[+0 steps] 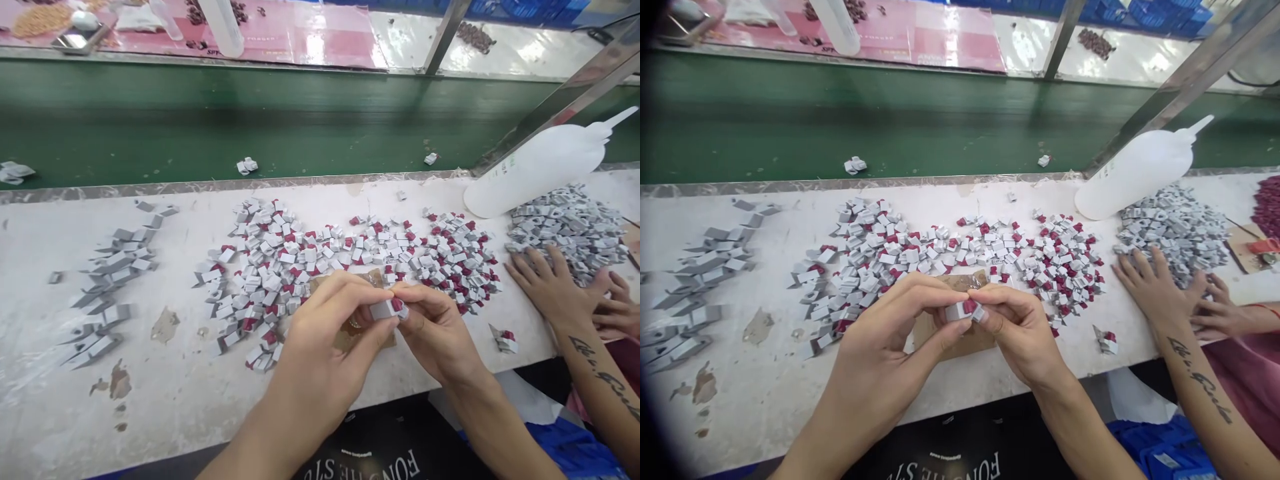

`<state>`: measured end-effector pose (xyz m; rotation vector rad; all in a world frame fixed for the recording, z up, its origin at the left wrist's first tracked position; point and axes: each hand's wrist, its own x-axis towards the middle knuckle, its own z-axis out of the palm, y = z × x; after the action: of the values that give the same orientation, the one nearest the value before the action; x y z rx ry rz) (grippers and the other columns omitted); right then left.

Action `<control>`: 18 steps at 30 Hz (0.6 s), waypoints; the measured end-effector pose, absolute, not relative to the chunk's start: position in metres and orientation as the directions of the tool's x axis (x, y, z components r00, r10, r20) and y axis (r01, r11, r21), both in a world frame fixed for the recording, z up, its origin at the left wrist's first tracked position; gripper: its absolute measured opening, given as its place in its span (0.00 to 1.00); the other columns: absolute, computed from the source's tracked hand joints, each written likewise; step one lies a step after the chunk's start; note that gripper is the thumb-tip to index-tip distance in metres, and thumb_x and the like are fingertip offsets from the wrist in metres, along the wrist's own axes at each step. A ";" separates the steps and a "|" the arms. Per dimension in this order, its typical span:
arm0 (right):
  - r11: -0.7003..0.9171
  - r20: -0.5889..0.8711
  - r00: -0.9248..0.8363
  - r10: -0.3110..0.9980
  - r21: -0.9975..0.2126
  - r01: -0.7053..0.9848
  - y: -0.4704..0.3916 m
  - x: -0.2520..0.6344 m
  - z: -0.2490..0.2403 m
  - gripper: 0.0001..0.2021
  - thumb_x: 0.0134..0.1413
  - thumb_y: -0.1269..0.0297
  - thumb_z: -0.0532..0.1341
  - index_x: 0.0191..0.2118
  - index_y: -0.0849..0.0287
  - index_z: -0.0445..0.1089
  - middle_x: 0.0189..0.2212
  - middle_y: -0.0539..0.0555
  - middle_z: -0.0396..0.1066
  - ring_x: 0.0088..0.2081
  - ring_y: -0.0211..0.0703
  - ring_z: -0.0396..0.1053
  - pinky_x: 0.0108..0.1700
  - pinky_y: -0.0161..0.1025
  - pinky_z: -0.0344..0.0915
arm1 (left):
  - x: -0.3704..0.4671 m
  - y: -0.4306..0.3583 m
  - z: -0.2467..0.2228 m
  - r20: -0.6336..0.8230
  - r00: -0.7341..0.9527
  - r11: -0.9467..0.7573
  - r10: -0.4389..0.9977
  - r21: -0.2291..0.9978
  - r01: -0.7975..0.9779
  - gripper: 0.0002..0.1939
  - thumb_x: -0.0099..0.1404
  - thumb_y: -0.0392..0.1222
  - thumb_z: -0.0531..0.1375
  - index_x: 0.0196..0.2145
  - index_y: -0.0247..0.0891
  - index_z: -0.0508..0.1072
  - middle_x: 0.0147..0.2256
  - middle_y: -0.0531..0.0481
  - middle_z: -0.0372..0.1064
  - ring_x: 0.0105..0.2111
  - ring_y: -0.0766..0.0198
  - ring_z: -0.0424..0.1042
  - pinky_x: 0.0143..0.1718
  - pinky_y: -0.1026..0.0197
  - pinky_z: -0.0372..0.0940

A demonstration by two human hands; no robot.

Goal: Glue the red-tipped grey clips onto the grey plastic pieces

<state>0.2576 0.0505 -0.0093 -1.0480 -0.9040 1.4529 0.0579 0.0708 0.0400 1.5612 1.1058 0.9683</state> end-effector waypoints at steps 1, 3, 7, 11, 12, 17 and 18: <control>-0.140 -0.137 -0.033 0.990 -0.932 -0.334 0.050 0.257 -0.010 0.08 0.63 0.50 0.83 0.46 0.32 0.92 0.42 0.50 0.90 0.42 0.46 0.87 0.46 0.42 0.85 | 0.059 0.071 0.040 0.072 0.271 -0.129 0.960 0.971 0.200 0.08 0.77 0.38 0.72 0.48 0.53 0.86 0.42 0.51 0.82 0.40 0.56 0.79 0.40 0.54 0.78; -0.145 -0.144 -0.029 0.989 -0.923 -0.357 0.051 0.256 -0.011 0.08 0.63 0.51 0.84 0.46 0.32 0.92 0.42 0.49 0.90 0.42 0.45 0.87 0.45 0.40 0.84 | 0.060 0.071 0.040 0.075 0.261 -0.129 0.963 0.972 0.196 0.08 0.77 0.37 0.72 0.48 0.52 0.86 0.42 0.51 0.82 0.39 0.57 0.79 0.39 0.54 0.78; -0.152 -0.145 -0.046 0.988 -0.904 -0.400 0.052 0.252 -0.011 0.06 0.64 0.53 0.83 0.46 0.36 0.92 0.39 0.48 0.88 0.39 0.42 0.86 0.44 0.38 0.85 | 0.062 0.071 0.038 0.112 0.240 -0.161 0.964 0.967 0.195 0.08 0.77 0.36 0.72 0.48 0.50 0.85 0.43 0.50 0.81 0.38 0.59 0.79 0.38 0.56 0.78; -0.162 -0.137 -0.088 0.987 -0.873 -0.461 0.053 0.248 -0.010 0.04 0.67 0.55 0.82 0.45 0.42 0.91 0.33 0.47 0.84 0.31 0.36 0.81 0.39 0.33 0.82 | 0.064 0.069 0.035 0.181 0.236 -0.231 0.955 0.952 0.201 0.11 0.77 0.31 0.70 0.50 0.45 0.85 0.43 0.50 0.79 0.38 0.63 0.79 0.38 0.61 0.77; -0.165 -0.137 -0.093 0.986 -0.867 -0.470 0.052 0.247 -0.010 0.04 0.68 0.55 0.81 0.45 0.43 0.90 0.31 0.47 0.83 0.30 0.36 0.79 0.37 0.33 0.81 | 0.064 0.069 0.034 0.193 0.237 -0.243 0.952 0.948 0.205 0.11 0.77 0.30 0.70 0.51 0.45 0.84 0.44 0.51 0.79 0.39 0.64 0.79 0.38 0.62 0.77; -0.118 -0.124 -0.011 0.992 -0.909 -0.399 0.052 0.247 -0.011 0.04 0.67 0.57 0.82 0.43 0.44 0.89 0.37 0.50 0.87 0.38 0.43 0.85 0.44 0.39 0.84 | 0.065 0.066 0.031 0.202 0.241 -0.254 0.949 0.944 0.208 0.12 0.79 0.30 0.68 0.53 0.47 0.82 0.52 0.51 0.83 0.53 0.62 0.84 0.46 0.64 0.79; -0.099 -0.111 0.014 0.994 -0.925 -0.366 0.052 0.247 -0.011 0.04 0.67 0.57 0.82 0.43 0.44 0.90 0.40 0.51 0.88 0.42 0.45 0.86 0.47 0.40 0.84 | 0.065 0.066 0.030 0.193 0.249 -0.245 0.949 0.948 0.201 0.12 0.80 0.31 0.67 0.54 0.48 0.82 0.55 0.51 0.83 0.56 0.62 0.84 0.50 0.64 0.80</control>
<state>0.2474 0.0525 -0.0110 -1.0186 -0.8525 1.4148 0.0650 0.0656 0.0303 1.6456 1.0838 1.0747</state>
